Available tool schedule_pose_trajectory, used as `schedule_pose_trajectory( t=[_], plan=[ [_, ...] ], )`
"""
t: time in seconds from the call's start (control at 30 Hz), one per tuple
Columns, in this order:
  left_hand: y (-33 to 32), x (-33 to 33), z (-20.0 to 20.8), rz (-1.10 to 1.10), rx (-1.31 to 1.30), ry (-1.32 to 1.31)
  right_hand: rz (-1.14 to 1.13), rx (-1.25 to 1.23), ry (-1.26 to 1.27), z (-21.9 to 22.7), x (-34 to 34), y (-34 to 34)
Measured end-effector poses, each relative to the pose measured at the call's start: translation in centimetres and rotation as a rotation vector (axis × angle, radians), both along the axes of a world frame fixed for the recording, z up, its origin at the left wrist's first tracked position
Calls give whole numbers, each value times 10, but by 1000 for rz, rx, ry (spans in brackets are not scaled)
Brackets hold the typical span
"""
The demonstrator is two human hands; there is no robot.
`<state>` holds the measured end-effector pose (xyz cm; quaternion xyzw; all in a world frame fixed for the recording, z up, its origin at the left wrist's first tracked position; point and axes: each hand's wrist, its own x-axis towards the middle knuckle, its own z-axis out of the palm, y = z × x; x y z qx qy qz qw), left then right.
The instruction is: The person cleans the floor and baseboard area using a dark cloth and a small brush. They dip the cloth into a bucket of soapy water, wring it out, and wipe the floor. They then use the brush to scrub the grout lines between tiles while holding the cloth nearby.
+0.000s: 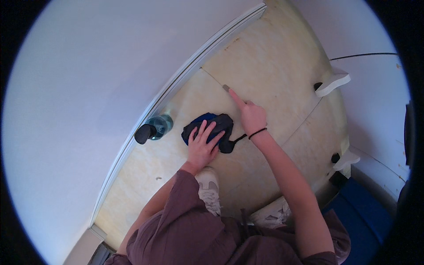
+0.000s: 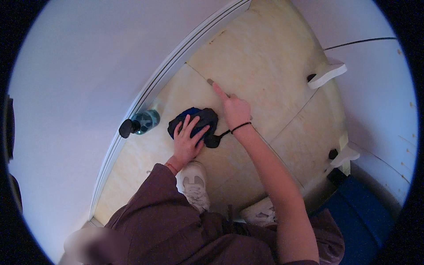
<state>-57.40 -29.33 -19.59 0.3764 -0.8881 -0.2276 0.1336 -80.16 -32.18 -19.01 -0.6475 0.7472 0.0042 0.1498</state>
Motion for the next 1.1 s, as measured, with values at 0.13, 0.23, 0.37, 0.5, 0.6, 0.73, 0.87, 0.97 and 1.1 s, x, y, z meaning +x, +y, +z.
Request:
schedule_pose_trajectory(
  t=[0.13,0.23,0.37,0.5,0.6,0.73,0.87,0.97,1.1],
  plan=[
    [-5,-6,8,-2,43,9,-39,-29,16,2,-1,7],
    [-26,-16,20,127,100,29,-84,-5,-14,0,-13,39],
    [-91,-58,10,234,-48,86,-227,54,-59,15,-32,76],
    [-126,-90,10,193,-133,55,-323,35,-79,17,-44,97],
    [-104,-91,8,92,-107,30,-345,1,-121,16,-48,107],
    [-47,-85,13,-104,45,32,-415,-177,-355,15,-47,111],
    [17,-69,9,-345,23,29,-440,-50,-454,32,-45,95],
    [28,-67,13,-504,-8,145,-427,-126,-550,39,-58,92],
    [-36,-71,20,-197,5,186,-328,-434,-622,38,-82,91]
  ],
)
